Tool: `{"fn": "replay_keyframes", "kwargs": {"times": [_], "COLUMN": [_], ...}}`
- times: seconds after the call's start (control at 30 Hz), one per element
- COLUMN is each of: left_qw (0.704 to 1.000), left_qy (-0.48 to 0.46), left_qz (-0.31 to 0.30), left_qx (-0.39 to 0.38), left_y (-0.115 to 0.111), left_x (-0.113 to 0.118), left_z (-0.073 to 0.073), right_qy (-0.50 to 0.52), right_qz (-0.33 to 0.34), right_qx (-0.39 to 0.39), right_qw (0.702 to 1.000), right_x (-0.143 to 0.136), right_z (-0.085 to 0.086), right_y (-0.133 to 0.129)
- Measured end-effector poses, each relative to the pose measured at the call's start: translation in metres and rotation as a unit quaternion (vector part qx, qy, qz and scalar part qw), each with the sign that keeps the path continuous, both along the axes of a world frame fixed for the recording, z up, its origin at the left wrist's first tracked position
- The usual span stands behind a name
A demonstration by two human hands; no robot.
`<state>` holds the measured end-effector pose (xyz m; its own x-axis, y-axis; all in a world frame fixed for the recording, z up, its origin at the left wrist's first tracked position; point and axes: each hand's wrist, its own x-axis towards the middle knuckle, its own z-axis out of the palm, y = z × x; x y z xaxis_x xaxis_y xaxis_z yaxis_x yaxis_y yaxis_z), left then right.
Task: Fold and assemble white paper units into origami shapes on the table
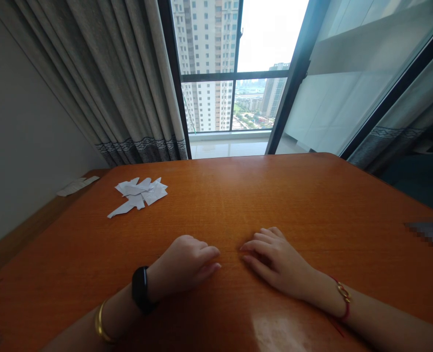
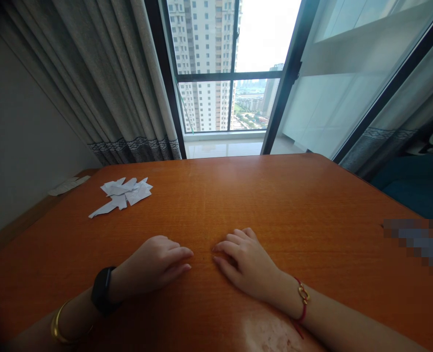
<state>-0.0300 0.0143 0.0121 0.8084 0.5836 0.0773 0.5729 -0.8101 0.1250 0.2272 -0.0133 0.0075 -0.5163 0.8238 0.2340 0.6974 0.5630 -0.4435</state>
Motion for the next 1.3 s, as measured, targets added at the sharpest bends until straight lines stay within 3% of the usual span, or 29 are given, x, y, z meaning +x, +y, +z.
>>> {"fn": "replay_keyframes", "kwargs": {"times": [0.23,1.3], "left_qw": [1.000,1.000], "left_qy": [-0.006,-0.017], "left_qz": [-0.003,-0.011], "left_qx": [0.005,-0.008], "left_y": [0.0000,0.0004], "left_x": [-0.0003,-0.0003], "left_z": [0.0000,0.0009], "right_qy": [-0.041,-0.021], "right_qz": [0.013,0.029], "right_qx": [-0.011,-0.009], "right_qw": [0.999,0.999], "right_x": [-0.0011,-0.0004], "right_z": [0.0054,0.0039], "right_y": [-0.0001,0.0009]}}
